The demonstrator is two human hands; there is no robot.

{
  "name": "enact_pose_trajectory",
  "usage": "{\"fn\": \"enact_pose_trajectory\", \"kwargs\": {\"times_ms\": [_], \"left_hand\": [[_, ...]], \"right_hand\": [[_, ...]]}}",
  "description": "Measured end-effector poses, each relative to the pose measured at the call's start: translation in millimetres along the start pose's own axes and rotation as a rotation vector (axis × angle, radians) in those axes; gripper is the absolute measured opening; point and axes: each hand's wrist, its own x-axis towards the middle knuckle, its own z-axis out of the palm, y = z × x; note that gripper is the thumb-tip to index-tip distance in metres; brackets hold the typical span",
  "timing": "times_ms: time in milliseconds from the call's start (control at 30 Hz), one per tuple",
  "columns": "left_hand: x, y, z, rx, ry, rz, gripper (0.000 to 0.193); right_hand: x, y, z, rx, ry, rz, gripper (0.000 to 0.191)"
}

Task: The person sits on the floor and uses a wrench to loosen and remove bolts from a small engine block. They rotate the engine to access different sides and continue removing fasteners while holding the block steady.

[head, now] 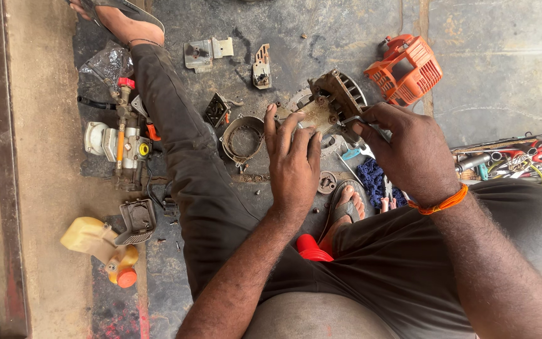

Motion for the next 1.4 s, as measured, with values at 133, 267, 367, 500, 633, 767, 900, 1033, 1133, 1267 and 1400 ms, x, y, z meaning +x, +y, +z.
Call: {"fn": "enact_pose_trajectory", "kwargs": {"times_ms": [133,267,367,500,633,767,900,1033,1133,1267,1400], "left_hand": [[3.0,3.7,-4.7,0.019,0.011,0.0,0.015],[5.4,4.8,-13.5,-0.01,-0.019,0.002,0.022],[7.0,3.4,-17.6,-0.006,-0.067,-0.032,0.018],[7.7,3.3,-17.2,-0.013,-0.069,-0.037,0.018],[7.1,4.0,-13.1,-0.003,-0.058,-0.037,0.016],[5.0,4.3,-9.1,0.029,-0.038,-0.024,0.016],[2.2,2.9,-5.5,0.03,-0.026,-0.012,0.015],[-1.1,0.8,-2.6,0.044,-0.017,-0.005,0.017],[-1.8,2.5,-0.9,0.036,-0.005,-0.019,0.017],[1.9,4.1,-6.6,0.051,0.016,-0.006,0.016],[3.0,7.2,-16.9,0.033,-0.034,-0.043,0.019]], "right_hand": [[-0.6,-3.3,-2.5,0.0,-0.008,0.02,0.023],[-1.0,-5.8,-4.1,0.013,-0.01,0.029,0.024],[-0.4,-5.0,-3.6,0.011,0.027,-0.045,0.024],[0.0,-2.2,-2.5,0.001,-0.008,0.009,0.022],[-0.8,-0.9,-3.0,0.014,0.012,-0.018,0.022],[0.5,-1.1,-2.8,-0.002,-0.008,0.004,0.023],[0.3,-0.2,-1.7,-0.006,-0.011,0.014,0.023],[-1.4,0.9,-0.8,0.003,-0.007,-0.007,0.023],[-2.1,-0.1,-1.0,-0.002,0.008,-0.023,0.023],[-2.3,-4.2,-2.1,0.02,0.003,-0.006,0.023],[-4.2,-6.7,-2.8,0.022,0.005,0.004,0.021]]}}
